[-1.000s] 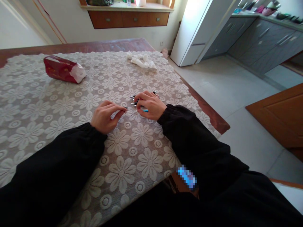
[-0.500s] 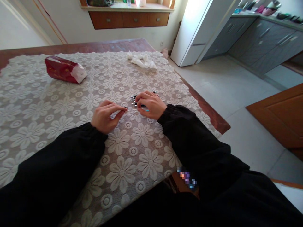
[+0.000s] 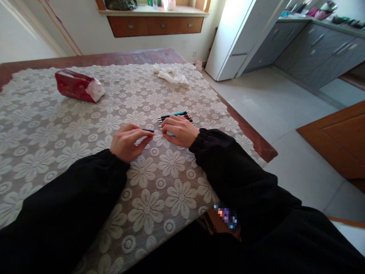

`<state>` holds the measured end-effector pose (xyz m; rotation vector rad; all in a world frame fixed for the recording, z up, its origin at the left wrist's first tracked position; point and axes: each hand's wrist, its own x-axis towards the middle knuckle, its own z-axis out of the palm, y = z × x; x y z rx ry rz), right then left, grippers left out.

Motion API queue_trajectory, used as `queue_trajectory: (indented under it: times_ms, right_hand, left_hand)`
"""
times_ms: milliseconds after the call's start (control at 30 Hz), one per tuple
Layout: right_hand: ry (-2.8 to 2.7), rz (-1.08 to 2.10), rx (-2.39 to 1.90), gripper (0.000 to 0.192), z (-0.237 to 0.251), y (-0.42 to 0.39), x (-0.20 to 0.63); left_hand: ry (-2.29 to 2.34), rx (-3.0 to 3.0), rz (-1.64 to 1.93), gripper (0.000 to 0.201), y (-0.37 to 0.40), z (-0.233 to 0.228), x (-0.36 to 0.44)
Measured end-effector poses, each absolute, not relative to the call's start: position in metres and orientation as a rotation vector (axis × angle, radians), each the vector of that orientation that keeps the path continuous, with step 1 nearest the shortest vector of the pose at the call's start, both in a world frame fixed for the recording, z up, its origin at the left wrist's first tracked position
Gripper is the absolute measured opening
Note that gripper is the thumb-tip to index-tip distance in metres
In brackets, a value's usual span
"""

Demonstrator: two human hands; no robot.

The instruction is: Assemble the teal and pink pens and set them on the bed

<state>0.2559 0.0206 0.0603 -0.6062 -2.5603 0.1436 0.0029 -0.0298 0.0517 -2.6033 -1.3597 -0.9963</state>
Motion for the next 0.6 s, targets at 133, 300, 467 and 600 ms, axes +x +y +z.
queue_trajectory:
  times_ms: [133,300,467,600]
  right_hand:
    - [-2.578,0.194,-0.568,0.017,0.056,0.016,0.250]
    - [-2.561,0.225,-0.589,0.019,0.053,0.013,0.246]
    - [-2.512,0.311,-0.588,0.028,0.054,0.017,0.249]
    - [-2.514,0.277,-0.646,0.032,0.046,0.025,0.253]
  left_hand:
    - [-1.326,-2.684,-0.976,0.019,-0.029,0.051,0.001]
    - [-1.245,-2.740,-0.901,0.022,-0.028,0.051,0.001]
    - [-1.273,-2.680,-0.943,0.021,-0.029,0.053,0.002]
    - [-1.395,-2.569,-0.909,0.023,-0.030,0.053,0.004]
